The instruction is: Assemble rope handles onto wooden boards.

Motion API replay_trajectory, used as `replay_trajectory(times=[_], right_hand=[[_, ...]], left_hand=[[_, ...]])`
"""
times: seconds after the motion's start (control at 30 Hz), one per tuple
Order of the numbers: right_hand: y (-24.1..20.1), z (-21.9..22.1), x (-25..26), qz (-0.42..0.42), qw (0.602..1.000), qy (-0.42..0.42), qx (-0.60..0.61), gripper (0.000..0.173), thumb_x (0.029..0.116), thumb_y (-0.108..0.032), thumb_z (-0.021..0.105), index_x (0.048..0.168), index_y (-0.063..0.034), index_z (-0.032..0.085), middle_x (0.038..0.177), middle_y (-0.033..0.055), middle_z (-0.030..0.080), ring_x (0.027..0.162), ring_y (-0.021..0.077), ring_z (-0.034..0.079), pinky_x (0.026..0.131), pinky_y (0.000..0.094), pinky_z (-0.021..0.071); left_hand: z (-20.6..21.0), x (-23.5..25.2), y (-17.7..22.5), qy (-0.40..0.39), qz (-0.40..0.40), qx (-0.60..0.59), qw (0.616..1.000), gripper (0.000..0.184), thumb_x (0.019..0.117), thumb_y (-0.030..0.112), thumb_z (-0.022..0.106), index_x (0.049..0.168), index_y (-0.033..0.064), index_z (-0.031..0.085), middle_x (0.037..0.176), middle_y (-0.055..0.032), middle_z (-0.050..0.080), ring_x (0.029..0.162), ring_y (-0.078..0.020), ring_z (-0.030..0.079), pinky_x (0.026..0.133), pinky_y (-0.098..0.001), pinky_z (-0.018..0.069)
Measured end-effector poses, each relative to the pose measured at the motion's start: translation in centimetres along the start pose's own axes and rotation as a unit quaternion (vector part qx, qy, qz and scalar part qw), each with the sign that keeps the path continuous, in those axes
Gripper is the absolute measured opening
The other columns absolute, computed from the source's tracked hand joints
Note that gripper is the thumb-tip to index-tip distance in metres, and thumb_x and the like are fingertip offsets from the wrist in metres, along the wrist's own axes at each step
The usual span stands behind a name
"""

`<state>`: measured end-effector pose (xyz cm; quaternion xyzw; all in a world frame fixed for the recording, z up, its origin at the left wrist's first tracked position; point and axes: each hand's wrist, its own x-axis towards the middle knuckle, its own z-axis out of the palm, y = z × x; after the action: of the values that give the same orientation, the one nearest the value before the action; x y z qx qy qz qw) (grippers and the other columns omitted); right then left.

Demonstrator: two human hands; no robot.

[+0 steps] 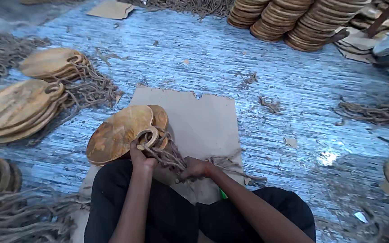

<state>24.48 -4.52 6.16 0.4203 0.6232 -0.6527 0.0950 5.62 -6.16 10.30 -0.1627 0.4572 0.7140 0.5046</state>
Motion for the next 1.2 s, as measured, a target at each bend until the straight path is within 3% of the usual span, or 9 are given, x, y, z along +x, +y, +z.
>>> replay_trajectory(times=[0.13, 0.2, 0.3, 0.4, 0.57, 0.67, 0.77, 0.93, 1.2], right_hand=[[-2.8, -2.3, -2.6, 0.024, 0.984, 0.063, -0.166, 0.038, 0.0963, -0.027, 0.071, 0.115, 0.0051, 0.064, 0.101, 0.0211, 0.066, 0.089, 0.0306, 0.064, 0.083, 0.0523, 0.0516], [-4.3, -5.3, -5.3, 0.003, 0.950, 0.128, -0.285, 0.031, 0.1008, -0.025, 0.066, 0.114, 0.0036, 0.069, 0.102, 0.0248, 0.069, 0.094, 0.0387, 0.068, 0.086, 0.0591, 0.0520], [-6.6, -9.9, -9.1, 0.005, 0.863, 0.179, -0.472, 0.028, 0.1019, -0.028, 0.062, 0.115, -0.0050, 0.070, 0.105, 0.0204, 0.071, 0.104, 0.0403, 0.068, 0.086, 0.0627, 0.0510], [-8.0, -10.7, -12.0, 0.012, 0.815, 0.191, -0.547, 0.030, 0.1039, -0.031, 0.060, 0.118, -0.0057, 0.068, 0.105, 0.0199, 0.072, 0.104, 0.0403, 0.068, 0.087, 0.0601, 0.0510], [-7.0, -8.4, -12.7, 0.018, 0.829, 0.190, -0.526, 0.038, 0.1057, -0.038, 0.057, 0.122, -0.0044, 0.065, 0.108, 0.0221, 0.071, 0.105, 0.0422, 0.068, 0.088, 0.0618, 0.0514], [-4.2, -9.3, -11.9, 0.048, 0.838, 0.233, -0.491, 0.037, 0.1056, -0.039, 0.057, 0.123, -0.0064, 0.065, 0.108, 0.0207, 0.071, 0.105, 0.0405, 0.069, 0.087, 0.0604, 0.0522], [-1.2, -9.6, -9.7, 0.091, 0.846, 0.287, -0.440, 0.034, 0.1047, -0.035, 0.059, 0.122, -0.0060, 0.066, 0.111, 0.0209, 0.071, 0.108, 0.0408, 0.069, 0.088, 0.0602, 0.0526], [0.9, -7.2, -4.1, 0.076, 0.875, 0.366, -0.307, 0.032, 0.0958, -0.027, 0.073, 0.119, -0.0061, 0.068, 0.107, 0.0219, 0.072, 0.103, 0.0427, 0.069, 0.084, 0.0633, 0.0536], [0.1, -3.2, 4.7, 0.171, 0.888, 0.301, -0.304, 0.038, 0.0928, -0.015, 0.071, 0.128, -0.0027, 0.065, 0.132, 0.0230, 0.063, 0.116, 0.0435, 0.064, 0.090, 0.0629, 0.0528]], left_hand=[[-0.2, 0.4, 1.2, 0.008, -0.040, 0.015, 0.999, 0.047, 0.0988, 0.052, 0.047, 0.130, 0.0169, 0.052, 0.117, -0.0123, 0.062, 0.105, -0.0284, 0.063, 0.083, -0.0564, 0.0533], [-0.4, 1.0, 1.6, 0.026, -0.072, 0.050, 0.996, 0.055, 0.0968, 0.058, 0.048, 0.136, 0.0185, 0.051, 0.124, -0.0140, 0.061, 0.111, -0.0313, 0.062, 0.086, -0.0599, 0.0519], [-0.5, 1.7, 1.2, 0.028, -0.126, 0.161, 0.979, 0.064, 0.0954, 0.063, 0.050, 0.139, 0.0159, 0.050, 0.127, -0.0174, 0.060, 0.113, -0.0352, 0.060, 0.087, -0.0629, 0.0505], [-1.0, 2.8, 0.0, -0.003, -0.159, 0.292, 0.943, 0.071, 0.0908, 0.073, 0.050, 0.125, 0.0118, 0.057, 0.112, -0.0148, 0.063, 0.100, -0.0307, 0.061, 0.083, -0.0579, 0.0504], [-1.1, 4.3, -3.1, 0.011, -0.096, 0.248, 0.964, 0.069, 0.0932, 0.073, 0.047, 0.121, 0.0107, 0.057, 0.106, -0.0131, 0.061, 0.092, -0.0266, 0.058, 0.077, -0.0514, 0.0489], [-0.8, 3.4, -3.5, -0.032, -0.107, 0.125, 0.986, 0.070, 0.0954, 0.068, 0.047, 0.141, 0.0149, 0.047, 0.134, -0.0174, 0.058, 0.117, -0.0332, 0.060, 0.092, -0.0540, 0.0523], [-0.5, 2.8, -3.7, -0.025, -0.095, 0.100, 0.990, 0.069, 0.0976, 0.064, 0.048, 0.147, 0.0153, 0.043, 0.142, -0.0184, 0.054, 0.125, -0.0352, 0.057, 0.099, -0.0541, 0.0505], [-0.2, 3.1, -3.6, -0.037, -0.042, 0.063, 0.996, 0.057, 0.1017, 0.057, 0.041, 0.140, 0.0162, 0.048, 0.131, -0.0159, 0.059, 0.117, -0.0319, 0.060, 0.091, -0.0584, 0.0514], [0.3, 3.8, -3.3, -0.023, 0.000, 0.035, 0.999, 0.047, 0.1044, 0.047, 0.045, 0.136, 0.0126, 0.051, 0.122, -0.0170, 0.062, 0.107, -0.0319, 0.064, 0.086, -0.0571, 0.0537]])
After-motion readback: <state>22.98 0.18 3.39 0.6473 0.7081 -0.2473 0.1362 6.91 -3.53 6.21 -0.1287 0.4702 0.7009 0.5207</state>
